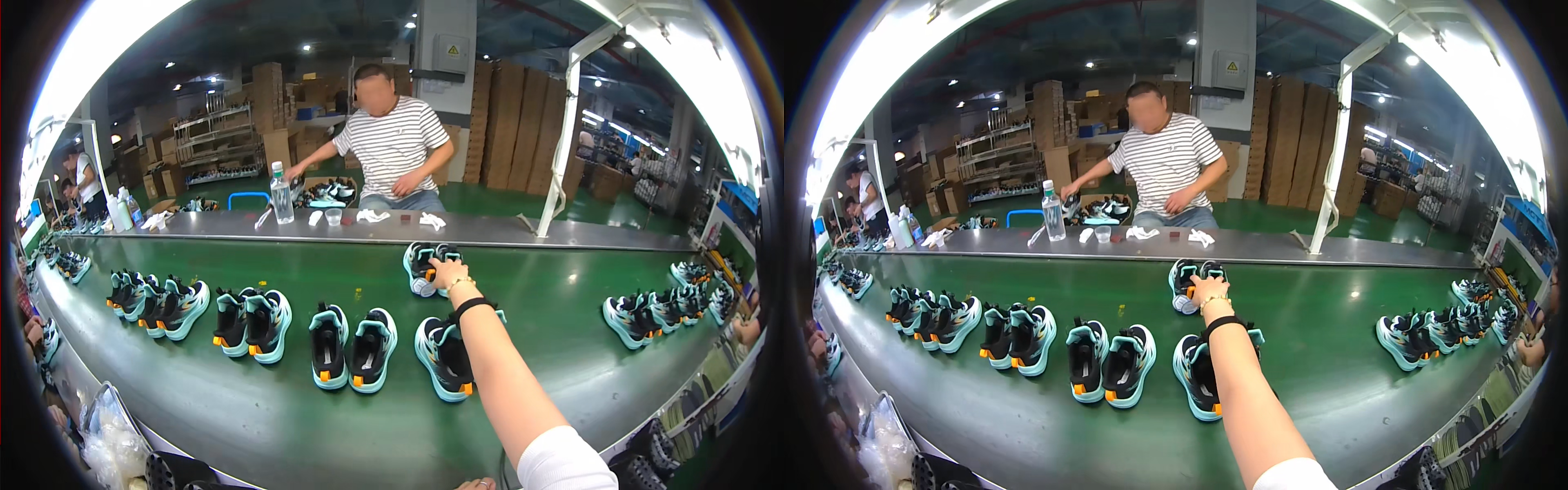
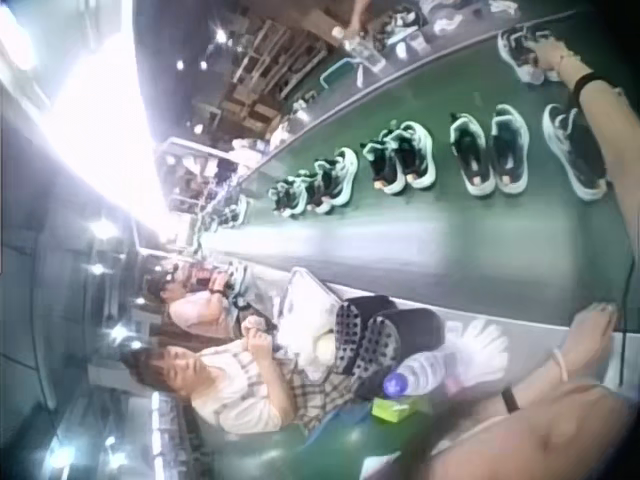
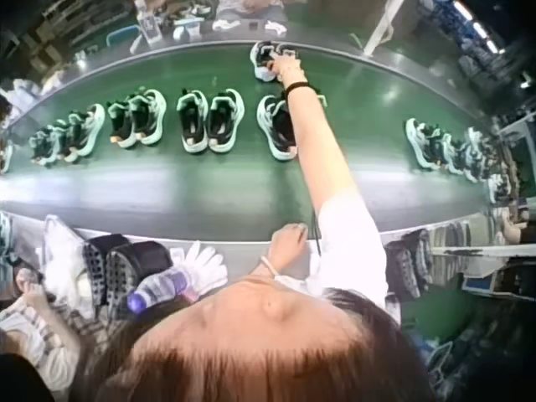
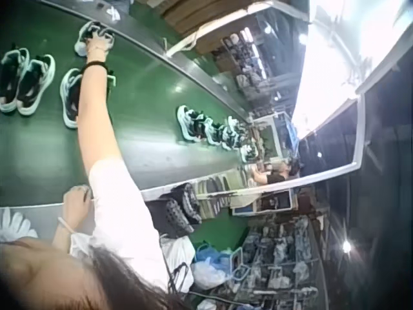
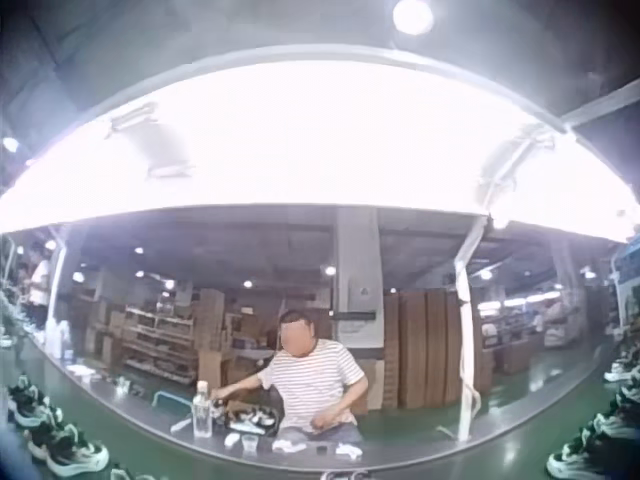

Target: Assembling shoes on a conveyor belt by inserting components and organizing pairs.

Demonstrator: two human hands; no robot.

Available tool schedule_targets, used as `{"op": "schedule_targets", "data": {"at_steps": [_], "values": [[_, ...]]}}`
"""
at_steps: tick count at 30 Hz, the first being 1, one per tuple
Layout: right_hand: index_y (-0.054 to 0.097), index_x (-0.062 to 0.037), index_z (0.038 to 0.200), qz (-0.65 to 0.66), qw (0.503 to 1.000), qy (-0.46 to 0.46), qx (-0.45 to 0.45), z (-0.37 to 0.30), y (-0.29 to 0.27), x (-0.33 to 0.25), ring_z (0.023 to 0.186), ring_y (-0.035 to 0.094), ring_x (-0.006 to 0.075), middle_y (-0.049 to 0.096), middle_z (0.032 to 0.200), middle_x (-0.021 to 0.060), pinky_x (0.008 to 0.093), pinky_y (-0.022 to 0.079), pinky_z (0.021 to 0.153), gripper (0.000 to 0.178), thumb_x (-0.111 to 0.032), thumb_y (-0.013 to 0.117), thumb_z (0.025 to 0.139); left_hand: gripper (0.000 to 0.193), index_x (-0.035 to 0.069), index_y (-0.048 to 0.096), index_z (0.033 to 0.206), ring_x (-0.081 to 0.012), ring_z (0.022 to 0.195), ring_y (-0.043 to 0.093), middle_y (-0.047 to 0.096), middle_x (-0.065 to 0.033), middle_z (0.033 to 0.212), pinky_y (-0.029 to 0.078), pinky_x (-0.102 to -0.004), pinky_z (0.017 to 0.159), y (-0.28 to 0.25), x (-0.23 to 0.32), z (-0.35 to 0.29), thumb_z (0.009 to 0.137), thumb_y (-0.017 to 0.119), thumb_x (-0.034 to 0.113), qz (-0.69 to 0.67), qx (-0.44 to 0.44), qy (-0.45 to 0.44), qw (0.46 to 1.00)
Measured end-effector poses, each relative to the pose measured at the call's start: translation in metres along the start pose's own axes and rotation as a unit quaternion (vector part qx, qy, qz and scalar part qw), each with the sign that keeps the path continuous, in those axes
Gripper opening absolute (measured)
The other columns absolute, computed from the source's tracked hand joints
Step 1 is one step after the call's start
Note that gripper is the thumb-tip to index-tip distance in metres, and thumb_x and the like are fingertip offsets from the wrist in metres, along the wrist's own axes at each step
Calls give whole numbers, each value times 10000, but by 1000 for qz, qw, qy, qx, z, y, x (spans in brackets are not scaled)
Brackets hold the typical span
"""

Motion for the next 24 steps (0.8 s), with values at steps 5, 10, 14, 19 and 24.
{"op": "schedule_targets", "data": {"at_steps": [5,10,14,19,24], "values": [[520,-118,1327,151,983,-43,-92,24,19,8,1121,608,343,638,1209,164,430,482,948,822,-424,821,626,182,37,608,898,-369,849,619,639,-176,862,499,-472,732,2,4,4,913,515,192,-14,-9,-18,1000],[680,-37,994,201,975,-85,47,6,5,27,963,665,328,698,998,174,391,516,859,597,-478,831,621,171,39,609,905,-367,813,618,637,-174,831,496,-472,714,10,13,4,917,522,186,3,2,-1,1000],[725,-19,914,244,963,-79,88,-19,-83,54,810,697,307,711,907,192,402,554,764,529,-501,776,700,167,44,613,913,-356,786,624,635,-168,800,502,-460,695,15,20,1,920,529,187,25,31,12,999],[754,-60,856,350,935,54,18,-66,-205,131,750,689,220,704,805,69,440,555,638,486,-530,753,733,159,63,624,918,-327,789,634,653,-141,819,510,-441,687,27,28,2,921,540,198,69,36,23,997],[753,-120,888,57,974,174,-131,-111,-237,224,745,657,179,717,869,30,361,521,714,389,-467,778,714,243,56,629,1062,-295,779,646,670,-133,839,517,-410,700,39,30,2,951,518,242,100,17,63,993]]}}
Point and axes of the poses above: each hand's wrist, its own z-axis towards the middle knuckle, its own y-axis out of the palm, x = y × z, the point moved 3 cm from there along z, towards the middle knuckle
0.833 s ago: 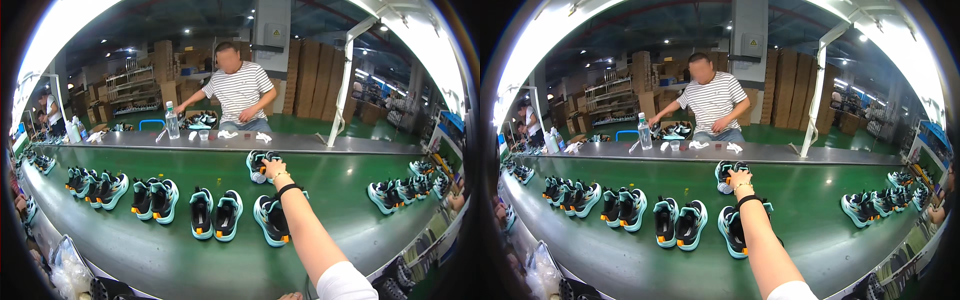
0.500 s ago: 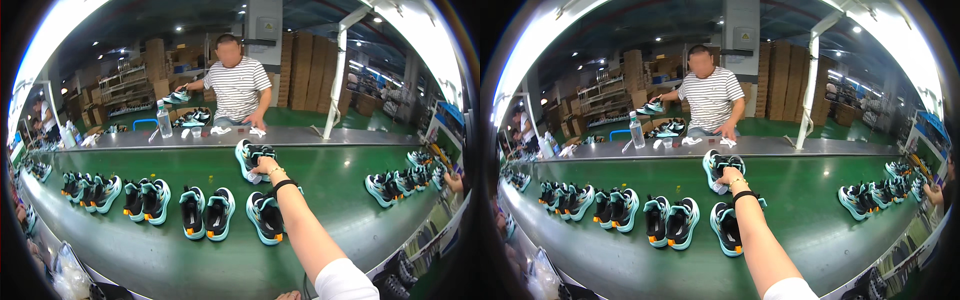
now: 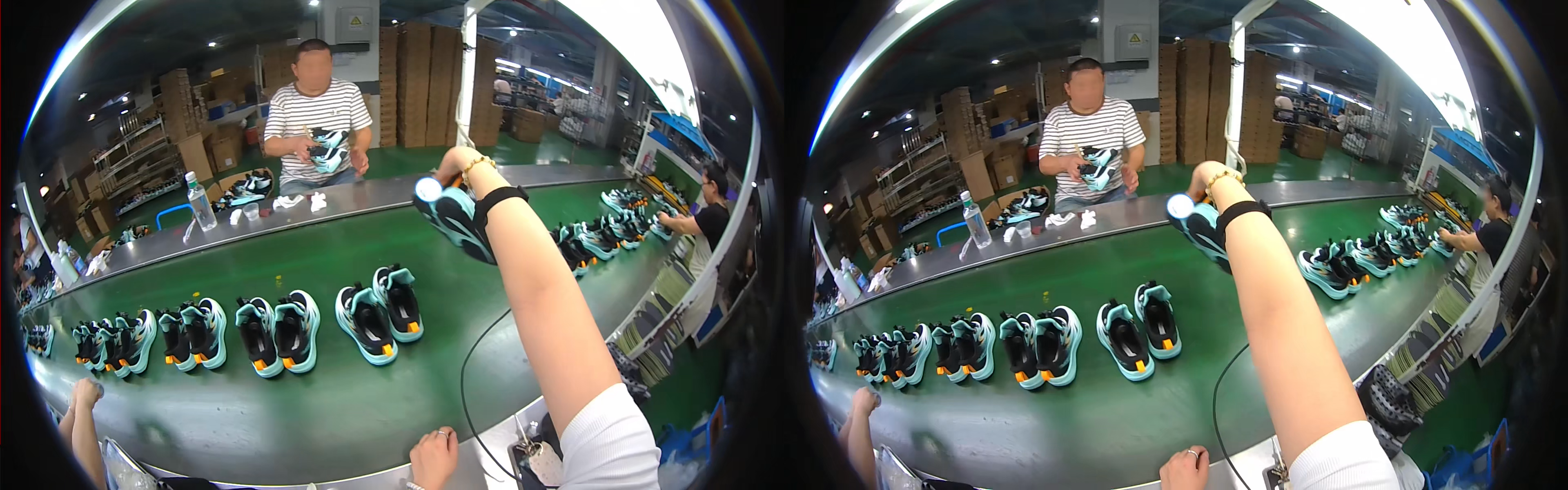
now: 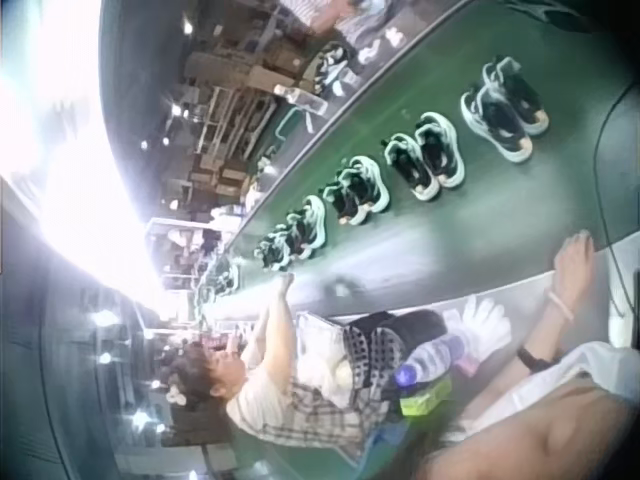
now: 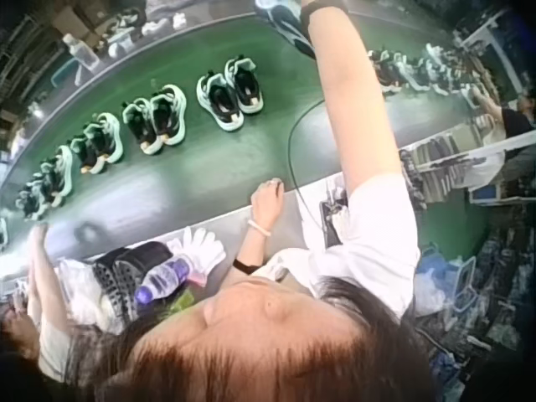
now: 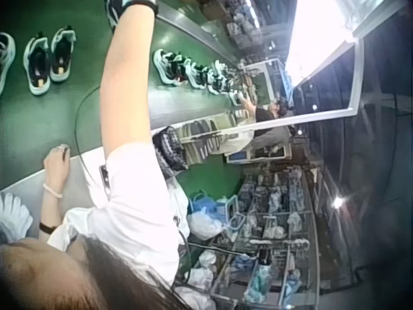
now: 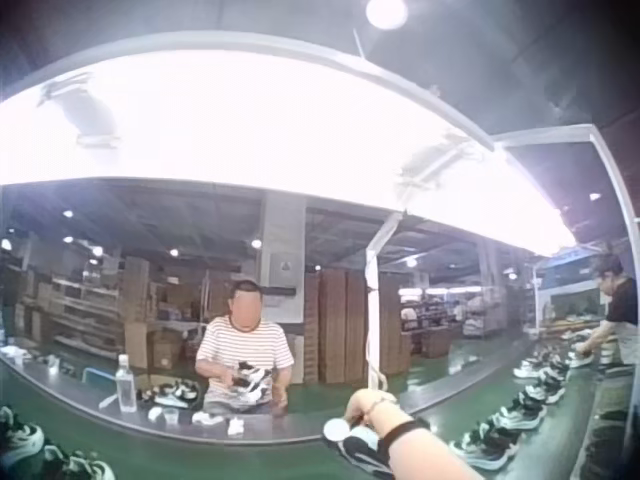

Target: Assembling shoes on a conveyor belt by inserting components and organizing pairs.

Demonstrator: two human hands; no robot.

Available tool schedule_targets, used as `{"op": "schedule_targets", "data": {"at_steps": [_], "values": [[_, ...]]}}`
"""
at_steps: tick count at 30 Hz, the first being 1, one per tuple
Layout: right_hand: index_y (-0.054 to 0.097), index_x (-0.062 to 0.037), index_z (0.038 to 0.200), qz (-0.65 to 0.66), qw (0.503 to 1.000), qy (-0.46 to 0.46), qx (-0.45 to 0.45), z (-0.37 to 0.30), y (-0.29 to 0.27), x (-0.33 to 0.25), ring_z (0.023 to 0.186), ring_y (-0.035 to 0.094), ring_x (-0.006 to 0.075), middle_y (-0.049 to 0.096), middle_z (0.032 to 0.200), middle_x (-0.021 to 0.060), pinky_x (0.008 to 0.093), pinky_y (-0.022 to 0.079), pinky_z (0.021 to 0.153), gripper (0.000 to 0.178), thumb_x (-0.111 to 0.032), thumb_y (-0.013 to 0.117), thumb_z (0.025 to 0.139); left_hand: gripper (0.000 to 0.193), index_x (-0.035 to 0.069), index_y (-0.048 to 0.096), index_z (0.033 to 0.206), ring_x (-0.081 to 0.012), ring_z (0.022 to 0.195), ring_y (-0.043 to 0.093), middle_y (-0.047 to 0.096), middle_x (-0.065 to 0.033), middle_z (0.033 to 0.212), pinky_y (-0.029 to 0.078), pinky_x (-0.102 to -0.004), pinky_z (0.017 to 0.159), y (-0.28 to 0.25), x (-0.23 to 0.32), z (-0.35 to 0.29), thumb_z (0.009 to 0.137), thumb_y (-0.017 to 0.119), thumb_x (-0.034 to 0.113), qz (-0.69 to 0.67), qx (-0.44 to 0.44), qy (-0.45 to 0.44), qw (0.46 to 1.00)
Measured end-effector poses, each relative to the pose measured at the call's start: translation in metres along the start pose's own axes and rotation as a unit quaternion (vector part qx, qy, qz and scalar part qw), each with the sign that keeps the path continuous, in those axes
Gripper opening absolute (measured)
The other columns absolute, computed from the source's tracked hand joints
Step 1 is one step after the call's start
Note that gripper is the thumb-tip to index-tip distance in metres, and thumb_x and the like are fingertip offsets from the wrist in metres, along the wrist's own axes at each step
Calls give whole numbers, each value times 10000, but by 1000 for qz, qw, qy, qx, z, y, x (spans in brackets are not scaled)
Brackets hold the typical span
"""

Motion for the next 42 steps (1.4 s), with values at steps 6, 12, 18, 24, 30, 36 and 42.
{"op": "schedule_targets", "data": {"at_steps": [6,12,18,24,30,36,42], "values": [[770,-161,964,33,955,234,180,11,127,82,1009,686,209,708,1109,73,385,592,658,199,-229,727,783,132,116,658,881,-266,745,653,672,-54,796,525,-401,645,16,-7,1,889,578,221,-6,26,-13,1000],[730,-85,1043,182,943,227,161,62,247,71,1058,671,255,694,1125,125,359,557,853,242,-205,602,876,138,111,653,884,-273,751,656,674,-61,803,527,-404,650,19,-1,-1,892,577,226,-1,12,-19,1000],[715,-79,1068,202,966,154,45,86,235,63,1119,634,213,665,1170,139,354,550,854,275,-244,582,892,146,103,654,889,-279,756,658,672,-71,805,529,-409,658,26,5,1,893,573,225,-12,9,-12,1000],[302,100,1322,874,466,137,-13,53,227,30,1224,386,551,299,1361,222,578,508,936,454,-44,483,931,152,98,653,894,-282,764,656,673,-75,814,527,-411,661,24,4,2,896,568,224,11,8,-31,999],[644,66,1022,630,761,85,133,47,175,73,892,695,384,701,911,243,461,588,727,301,-144,469,896,166,99,653,895,-287,765,656,674,-80,811,527,-410,662,30,5,7,905,553,231,3,22,-17,1000],[449,-143,1411,248,955,138,89,29,269,168,1373,347,406,442,1444,194,553,297,1105,614,-519,341,937,195,93,651,912,-295,765,662,682,-91,819,532,-416,660,39,-6,2,917,545,257,24,19,-35,999],[500,-156,1382,139,977,119,110,-10,275,156,1286,460,398,487,1388,195,506,344,1078,710,-661,340,910,309,81,651,949,-321,739,671,691,-128,802,531,-433,639,27,9,3,940,542,370,8,34,-54,998]]}}
Point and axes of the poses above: each hand's wrist, its own z-axis towards the middle knuckle, its own y-axis out of the palm, x = y × z, the point moved 3 cm from there along z, towards the middle knuckle
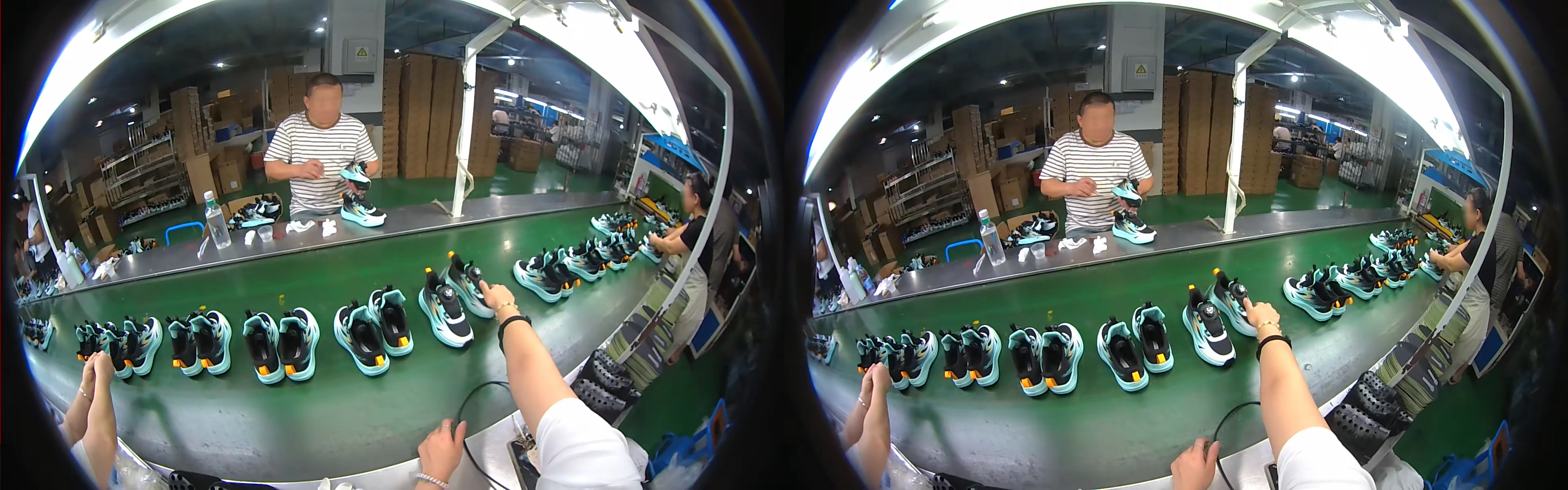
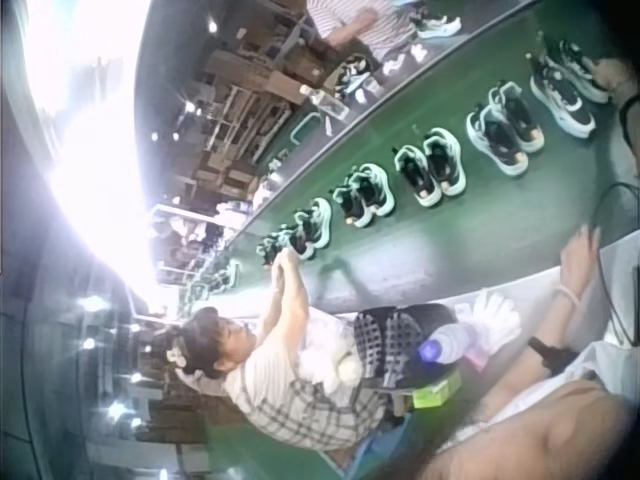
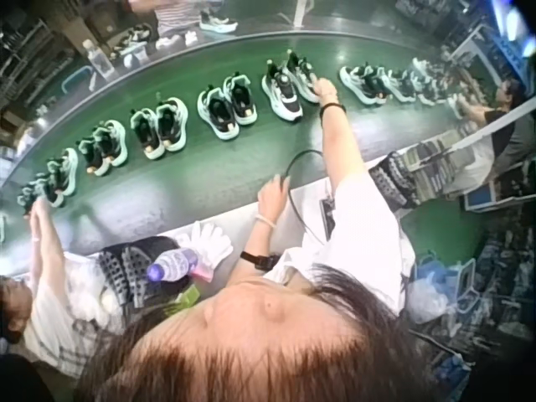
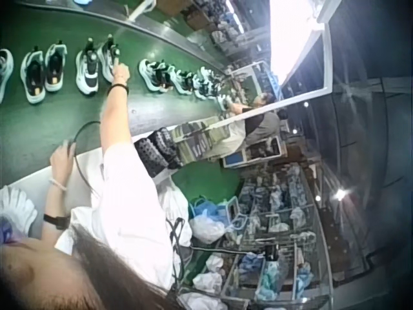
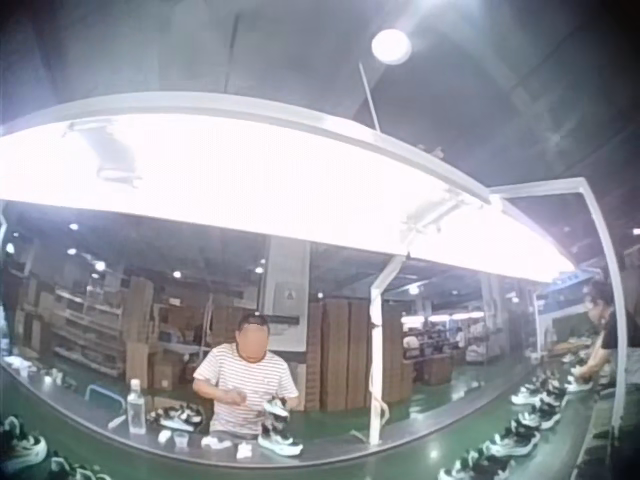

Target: Assembling shoes on a conveyor belt by inserting components and organizing pairs.

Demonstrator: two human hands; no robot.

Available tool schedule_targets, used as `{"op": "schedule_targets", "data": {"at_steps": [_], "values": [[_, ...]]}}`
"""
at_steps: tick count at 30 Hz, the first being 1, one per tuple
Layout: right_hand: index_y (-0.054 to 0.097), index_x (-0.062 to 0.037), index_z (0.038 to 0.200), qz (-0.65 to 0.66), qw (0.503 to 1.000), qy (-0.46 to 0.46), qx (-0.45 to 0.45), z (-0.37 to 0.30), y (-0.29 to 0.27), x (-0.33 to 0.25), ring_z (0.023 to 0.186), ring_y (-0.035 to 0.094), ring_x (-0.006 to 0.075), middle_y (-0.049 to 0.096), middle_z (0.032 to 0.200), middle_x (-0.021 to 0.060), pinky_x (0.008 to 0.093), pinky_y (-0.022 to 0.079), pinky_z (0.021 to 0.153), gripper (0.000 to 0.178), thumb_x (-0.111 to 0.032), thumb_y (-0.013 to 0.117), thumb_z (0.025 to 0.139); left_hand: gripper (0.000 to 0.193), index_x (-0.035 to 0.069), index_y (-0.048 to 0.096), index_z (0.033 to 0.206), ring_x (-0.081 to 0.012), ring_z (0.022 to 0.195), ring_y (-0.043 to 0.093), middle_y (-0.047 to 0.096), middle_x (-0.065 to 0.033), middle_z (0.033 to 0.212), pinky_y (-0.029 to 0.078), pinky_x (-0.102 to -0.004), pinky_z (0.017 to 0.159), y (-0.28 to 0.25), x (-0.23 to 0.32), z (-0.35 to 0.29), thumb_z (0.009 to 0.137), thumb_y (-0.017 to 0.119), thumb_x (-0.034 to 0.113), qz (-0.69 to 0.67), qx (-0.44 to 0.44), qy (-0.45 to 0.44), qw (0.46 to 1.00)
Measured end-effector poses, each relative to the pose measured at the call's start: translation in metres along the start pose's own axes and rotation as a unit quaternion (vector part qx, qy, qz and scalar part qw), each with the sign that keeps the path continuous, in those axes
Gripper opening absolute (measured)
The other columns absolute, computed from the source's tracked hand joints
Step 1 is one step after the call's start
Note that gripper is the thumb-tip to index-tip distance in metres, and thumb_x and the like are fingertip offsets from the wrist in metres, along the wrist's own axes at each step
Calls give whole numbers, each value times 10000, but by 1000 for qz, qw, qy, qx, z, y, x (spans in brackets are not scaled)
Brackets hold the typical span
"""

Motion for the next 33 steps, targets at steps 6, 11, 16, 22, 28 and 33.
{"op": "schedule_targets", "data": {"at_steps": [6,11,16,22,28,33], "values": [[323,-48,1427,208,977,6,54,42,22,73,1257,489,386,483,1364,217,473,417,1026,987,-596,721,710,382,65,656,974,-337,733,673,693,-156,802,526,-443,644,24,27,8,946,524,422,-43,-32,24,998],[257,-24,1446,177,975,-71,116,-20,50,29,1197,521,418,453,1381,228,423,453,1003,1034,-395,826,665,405,66,667,962,-348,743,675,699,-160,816,527,-451,666,18,15,4,946,512,439,-33,-29,-10,999],[285,-16,1426,189,974,-117,31,-31,49,39,1230,511,380,481,1362,232,416,443,1021,1036,-332,865,628,325,79,680,940,-322,723,667,688,-118,752,512,-428,665,26,17,4,936,539,372,-37,-22,-30,999],[199,-26,1482,181,974,-136,-24,-45,35,64,1362,357,375,327,1491,205,412,372,1091,1125,-340,870,634,342,80,675,964,-346,790,677,703,-144,859,527,-452,690,37,35,10,937,534,391,-70,-41,-21,997],[567,-58,1193,145,920,-329,153,-175,-36,-94,996,616,322,630,1108,169,405,499,848,402,-198,659,827,304,91,693,901,-326,785,668,697,-117,840,524,-431,687,33,20,1,935,537,349,-54,-28,-41,997],[587,-75,1252,90,790,-453,-404,-239,61,-164,881,674,358,688,972,206,425,532,752,386,-191,545,887,298,88,705,880,-334,753,666,692,-130,775,514,-441,679,38,24,2,896,576,355,-60,-39,-50,996]]}}
Point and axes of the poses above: each hand's wrist, its own z-axis towards the middle knuckle, its own y-axis out of the palm, x = y × z, the point moved 3 cm from there along z, towards the middle knuckle
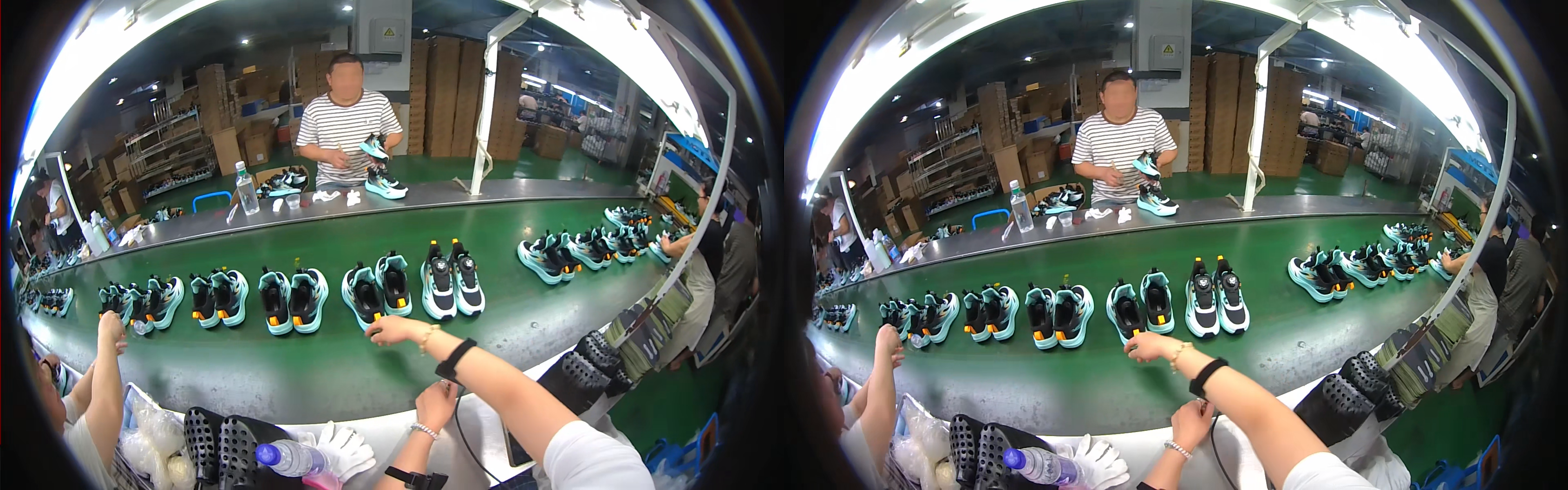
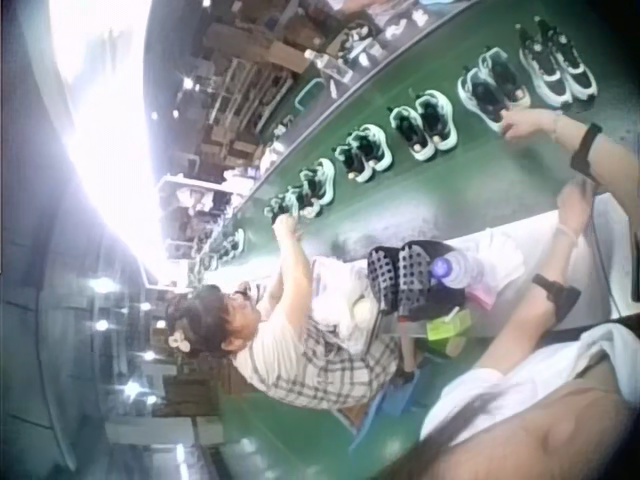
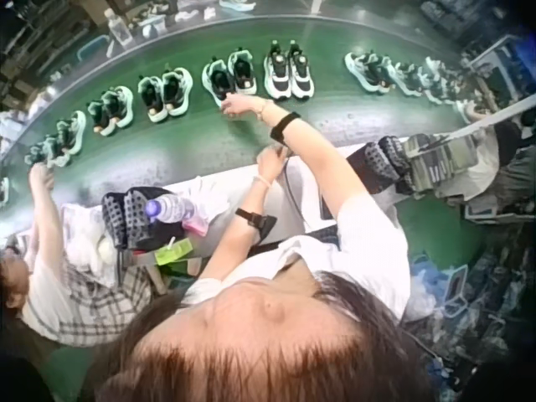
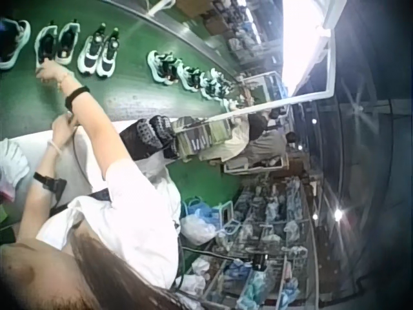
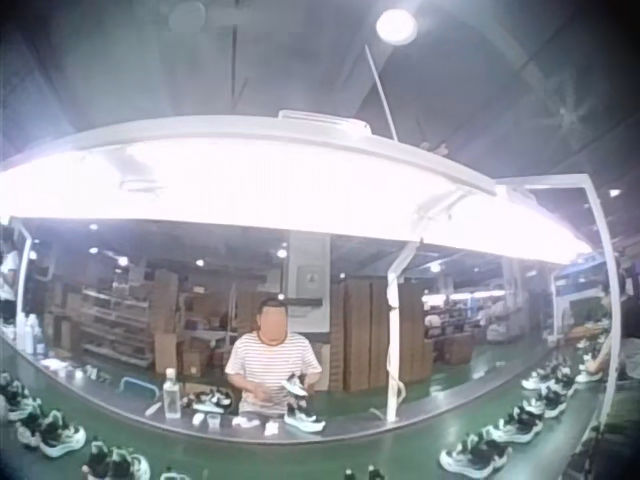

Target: Assembling shoes on a conveyor belt by inserting components and organizing pairs.

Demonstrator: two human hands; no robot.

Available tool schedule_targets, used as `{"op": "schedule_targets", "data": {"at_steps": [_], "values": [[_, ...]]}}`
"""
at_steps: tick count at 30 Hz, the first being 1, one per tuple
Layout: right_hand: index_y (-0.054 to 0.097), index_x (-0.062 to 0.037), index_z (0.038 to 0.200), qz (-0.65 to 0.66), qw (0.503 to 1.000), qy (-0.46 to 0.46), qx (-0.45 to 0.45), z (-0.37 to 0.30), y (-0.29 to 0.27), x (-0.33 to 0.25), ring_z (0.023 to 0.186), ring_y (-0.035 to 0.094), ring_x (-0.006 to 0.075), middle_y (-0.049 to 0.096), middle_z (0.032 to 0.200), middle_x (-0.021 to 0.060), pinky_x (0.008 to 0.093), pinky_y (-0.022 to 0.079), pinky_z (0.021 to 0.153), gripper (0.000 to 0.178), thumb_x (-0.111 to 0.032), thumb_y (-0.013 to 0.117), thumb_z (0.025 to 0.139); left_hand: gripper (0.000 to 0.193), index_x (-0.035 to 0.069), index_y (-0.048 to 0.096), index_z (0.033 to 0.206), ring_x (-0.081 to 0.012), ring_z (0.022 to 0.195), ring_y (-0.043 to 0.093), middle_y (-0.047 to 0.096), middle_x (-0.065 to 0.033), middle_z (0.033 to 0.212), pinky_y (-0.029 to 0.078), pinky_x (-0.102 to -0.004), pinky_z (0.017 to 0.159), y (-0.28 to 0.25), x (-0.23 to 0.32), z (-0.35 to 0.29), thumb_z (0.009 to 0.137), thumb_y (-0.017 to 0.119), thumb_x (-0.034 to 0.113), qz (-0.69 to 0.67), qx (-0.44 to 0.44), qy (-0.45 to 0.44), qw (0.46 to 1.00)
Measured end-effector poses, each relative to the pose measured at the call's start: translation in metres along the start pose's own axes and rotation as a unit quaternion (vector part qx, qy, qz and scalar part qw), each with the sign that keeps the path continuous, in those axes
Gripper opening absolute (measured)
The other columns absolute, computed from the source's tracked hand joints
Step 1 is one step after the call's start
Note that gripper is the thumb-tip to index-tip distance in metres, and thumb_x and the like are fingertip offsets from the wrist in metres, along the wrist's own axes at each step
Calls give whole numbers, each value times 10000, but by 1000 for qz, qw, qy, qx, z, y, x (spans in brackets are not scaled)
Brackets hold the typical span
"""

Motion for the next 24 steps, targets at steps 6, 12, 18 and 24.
{"op": "schedule_targets", "data": {"at_steps": [6,12,18,24], "values": [[419,-54,1396,-94,967,-62,228,49,14,13,948,641,380,680,994,208,426,502,837,540,-186,541,887,328,53,676,798,-372,813,668,684,-198,800,526,-463,698,14,-6,3,865,567,355,69,-37,47,996],[471,-14,1342,-10,971,-63,229,51,18,2,946,646,318,677,1011,183,401,501,830,508,-225,565,890,314,64,683,873,-367,827,672,696,-179,826,527,-469,683,21,0,1,847,576,358,13,-18,84,996],[601,-19,1175,-13,964,-213,159,-82,-14,-136,934,643,337,670,1003,197,419,500,835,354,-252,563,911,374,62,673,1027,-386,1001,621,667,-214,1048,495,-458,799,10,11,3,905,532,386,-128,67,75,987],[571,-51,1193,103,927,-273,234,-313,-25,-209,723,648,312,658,812,169,373,499,666,307,-238,551,950,392,57,677,1079,-292,872,650,693,-167,970,501,-404,755,50,-59,17,950,529,396,-172,67,35,982]]}}
Point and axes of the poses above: each hand's wrist, its own z-axis towards the middle knuckle, its own y-axis out of the palm, x = y × z, the point moved 3 cm from there along z, towards the middle knuckle
